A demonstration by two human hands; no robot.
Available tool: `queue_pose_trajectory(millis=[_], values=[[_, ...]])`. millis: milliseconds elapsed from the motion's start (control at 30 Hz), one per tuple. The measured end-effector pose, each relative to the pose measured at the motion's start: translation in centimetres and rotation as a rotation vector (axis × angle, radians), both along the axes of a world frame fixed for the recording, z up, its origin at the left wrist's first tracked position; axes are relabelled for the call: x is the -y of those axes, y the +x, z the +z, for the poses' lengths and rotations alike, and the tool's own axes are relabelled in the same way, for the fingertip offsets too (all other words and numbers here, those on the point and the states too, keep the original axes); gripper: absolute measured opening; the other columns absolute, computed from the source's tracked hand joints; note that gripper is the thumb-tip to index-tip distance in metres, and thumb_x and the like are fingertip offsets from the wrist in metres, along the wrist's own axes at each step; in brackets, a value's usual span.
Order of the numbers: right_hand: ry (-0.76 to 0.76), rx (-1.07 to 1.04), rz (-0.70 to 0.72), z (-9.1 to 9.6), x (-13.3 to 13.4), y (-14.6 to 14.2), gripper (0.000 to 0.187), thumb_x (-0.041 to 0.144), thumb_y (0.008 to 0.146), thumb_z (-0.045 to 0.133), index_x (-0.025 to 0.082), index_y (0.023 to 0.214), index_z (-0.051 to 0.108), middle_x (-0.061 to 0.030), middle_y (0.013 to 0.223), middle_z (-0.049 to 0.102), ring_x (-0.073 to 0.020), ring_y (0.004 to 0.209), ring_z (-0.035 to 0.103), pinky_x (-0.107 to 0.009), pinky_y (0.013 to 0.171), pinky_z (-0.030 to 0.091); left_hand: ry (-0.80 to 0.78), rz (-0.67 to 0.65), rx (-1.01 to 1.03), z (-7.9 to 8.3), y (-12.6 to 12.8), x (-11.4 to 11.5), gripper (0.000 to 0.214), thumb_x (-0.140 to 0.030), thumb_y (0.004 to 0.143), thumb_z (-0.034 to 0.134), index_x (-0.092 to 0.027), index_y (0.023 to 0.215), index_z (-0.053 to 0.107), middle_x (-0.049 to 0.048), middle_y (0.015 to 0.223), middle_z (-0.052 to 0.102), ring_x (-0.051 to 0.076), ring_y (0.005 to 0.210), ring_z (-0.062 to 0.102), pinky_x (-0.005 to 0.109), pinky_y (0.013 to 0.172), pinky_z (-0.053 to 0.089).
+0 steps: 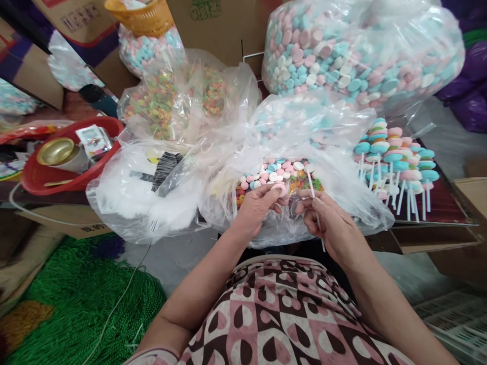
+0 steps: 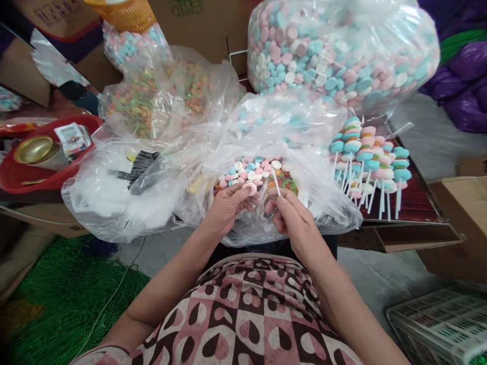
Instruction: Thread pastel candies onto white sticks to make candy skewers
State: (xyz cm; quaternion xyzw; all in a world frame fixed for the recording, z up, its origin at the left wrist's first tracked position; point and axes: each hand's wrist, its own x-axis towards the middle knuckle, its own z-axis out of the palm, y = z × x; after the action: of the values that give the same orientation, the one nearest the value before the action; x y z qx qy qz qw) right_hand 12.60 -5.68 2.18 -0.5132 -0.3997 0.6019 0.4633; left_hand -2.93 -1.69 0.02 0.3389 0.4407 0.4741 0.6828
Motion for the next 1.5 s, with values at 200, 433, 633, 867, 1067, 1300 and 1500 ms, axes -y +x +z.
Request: queue_pose_trajectory(millis=[200,433,633,867,1067,1300,1500], values=[[-0.066,0.255,0.205,0.7,2.2,0.7,0.035,0.043,0.092,0.050,0.018,0.114,0.063,0.0015,0.064,0.060,-0.0081,0.040,0.042,-0.022,0.041,0.032,-0.004,-0.053,0.094,-0.4,-0.1,0.0,0.037,-0.043,0.071,0.076,-0.015,0.095,0.071,0.0034,0.079,0.071,0.012,0.068,0.064,0.024,0.061,0.047],[0.088,0.556,0.298,0.6,2.0,1.0,0.039,0.038,0.094,0.041,0.014,0.112,0.067,0.0051,0.044,0.048,-0.0117,0.040,0.044,-0.023,0.047,0.038,0.021,-0.104,0.140,-1.2,0.3,0.1,0.036,-0.039,0.074,0.075,-0.019,0.103,0.069,0.0020,0.087,0.070,0.013,0.078,0.066,0.024,0.065,0.048],[0.078,0.556,0.294,0.9,1.9,1.0,0.042,0.040,0.091,0.041,0.012,0.108,0.067,0.0060,0.042,0.043,-0.0120,0.038,0.040,-0.023,0.044,0.036,0.022,-0.095,0.112,-1.4,0.4,-0.1,0.037,-0.041,0.073,0.076,-0.018,0.102,0.070,0.0020,0.082,0.069,0.014,0.078,0.065,0.025,0.066,0.049],[0.007,0.551,0.284,1.0,1.9,0.9,0.044,0.043,0.089,0.042,0.012,0.105,0.068,0.0055,0.041,0.042,-0.0125,0.039,0.039,-0.024,0.044,0.036,0.015,-0.084,0.160,-1.6,0.3,0.0,0.032,-0.037,0.072,0.078,-0.018,0.097,0.070,0.0009,0.081,0.069,0.011,0.075,0.064,0.026,0.071,0.050],[-0.074,0.535,0.272,1.0,1.9,0.8,0.044,0.044,0.088,0.044,0.013,0.106,0.068,0.0051,0.041,0.042,-0.0132,0.041,0.040,-0.024,0.045,0.036,-0.006,-0.035,0.146,-1.6,0.2,0.0,0.037,-0.035,0.068,0.081,-0.017,0.099,0.070,0.0010,0.080,0.069,0.012,0.075,0.064,0.027,0.070,0.049],[-0.124,0.496,0.281,1.0,2.0,0.5,0.047,0.045,0.086,0.044,0.011,0.108,0.068,0.0056,0.042,0.041,-0.0117,0.041,0.037,-0.023,0.043,0.032,-0.017,-0.009,0.068,-1.6,0.5,0.1,0.041,-0.038,0.064,0.083,-0.016,0.097,0.070,0.0004,0.079,0.069,0.010,0.066,0.061,0.027,0.069,0.048],[-0.142,0.464,0.277,0.7,2.0,0.7,0.046,0.046,0.086,0.046,0.012,0.108,0.069,0.0057,0.042,0.041,-0.0112,0.040,0.037,-0.022,0.041,0.030,-0.005,-0.020,0.045,-1.9,0.6,0.1,0.045,-0.040,0.066,0.081,-0.017,0.101,0.069,0.0007,0.078,0.068,0.011,0.070,0.061,0.027,0.071,0.049]])
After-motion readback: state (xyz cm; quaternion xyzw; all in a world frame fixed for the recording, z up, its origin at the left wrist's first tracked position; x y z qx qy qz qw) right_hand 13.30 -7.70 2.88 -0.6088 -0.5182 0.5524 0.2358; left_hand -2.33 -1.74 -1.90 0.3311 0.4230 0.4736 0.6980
